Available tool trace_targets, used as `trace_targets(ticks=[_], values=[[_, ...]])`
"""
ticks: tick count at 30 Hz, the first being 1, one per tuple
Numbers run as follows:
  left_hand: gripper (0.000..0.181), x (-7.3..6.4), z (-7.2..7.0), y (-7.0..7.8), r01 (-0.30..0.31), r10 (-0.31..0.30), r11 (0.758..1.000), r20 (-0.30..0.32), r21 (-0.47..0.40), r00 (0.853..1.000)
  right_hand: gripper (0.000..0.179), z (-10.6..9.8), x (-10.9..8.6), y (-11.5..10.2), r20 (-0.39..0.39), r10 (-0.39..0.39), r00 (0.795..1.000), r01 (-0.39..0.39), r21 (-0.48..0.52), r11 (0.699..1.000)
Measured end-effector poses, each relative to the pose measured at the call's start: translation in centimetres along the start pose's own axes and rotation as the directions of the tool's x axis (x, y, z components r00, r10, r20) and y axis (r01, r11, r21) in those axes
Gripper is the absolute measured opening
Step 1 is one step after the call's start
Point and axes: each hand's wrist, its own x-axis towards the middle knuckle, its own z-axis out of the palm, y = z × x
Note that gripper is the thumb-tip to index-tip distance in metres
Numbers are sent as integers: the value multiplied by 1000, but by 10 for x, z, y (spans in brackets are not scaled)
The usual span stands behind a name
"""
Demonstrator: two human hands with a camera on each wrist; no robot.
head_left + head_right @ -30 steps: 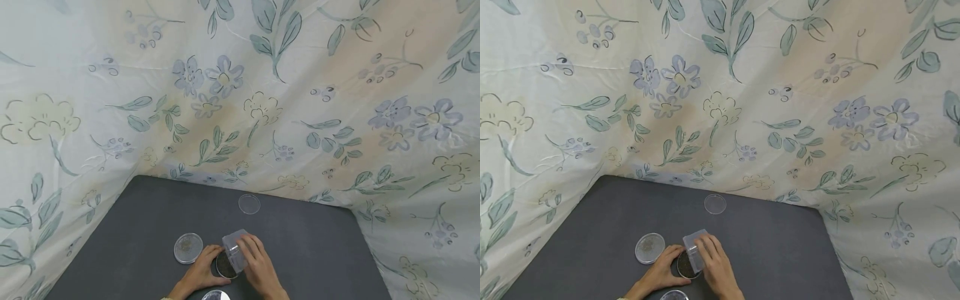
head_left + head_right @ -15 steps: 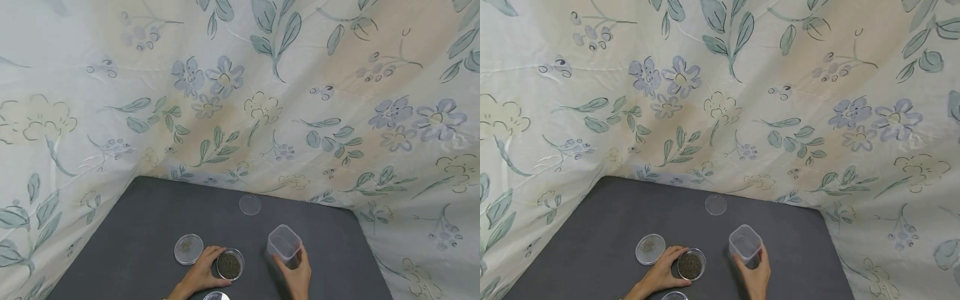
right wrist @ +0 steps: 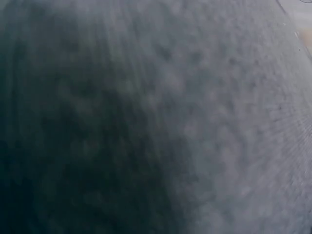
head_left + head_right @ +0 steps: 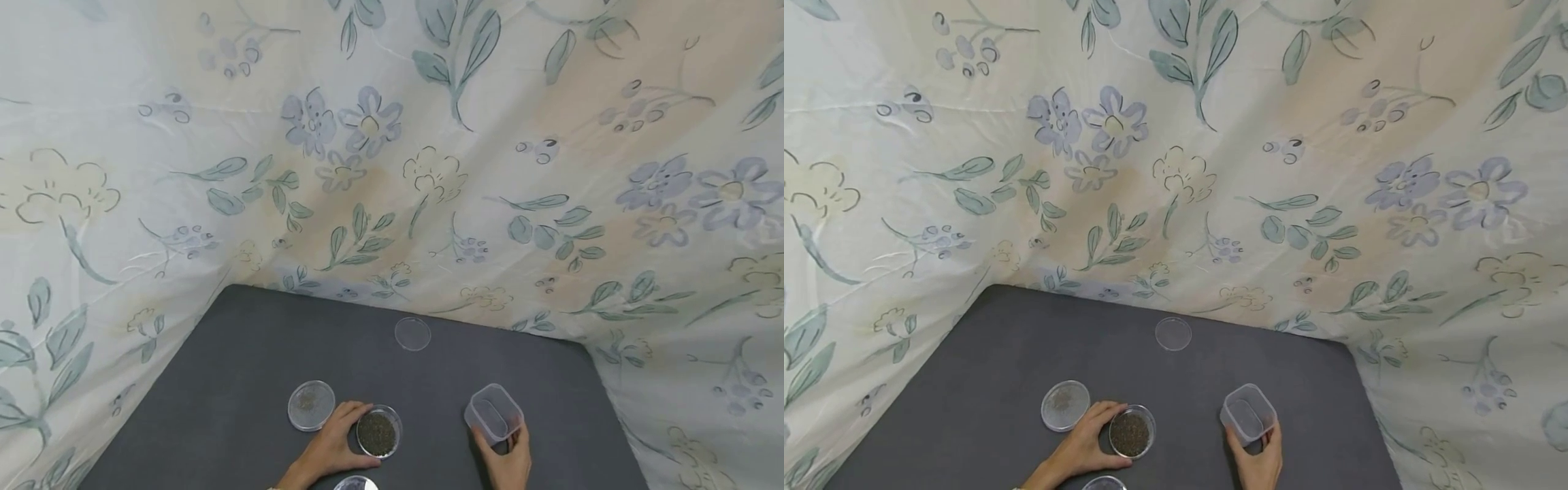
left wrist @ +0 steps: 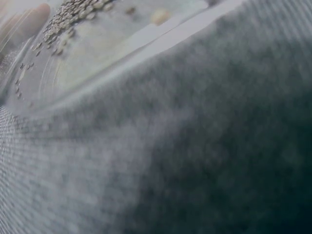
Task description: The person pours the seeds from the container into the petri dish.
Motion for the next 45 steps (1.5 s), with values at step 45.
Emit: trace_targets(ticks=[45], values=[[73,-1,1,-29,-105,136,974,146,-202,980,95,168,67,-89,397,-120,910,209,-190,959]])
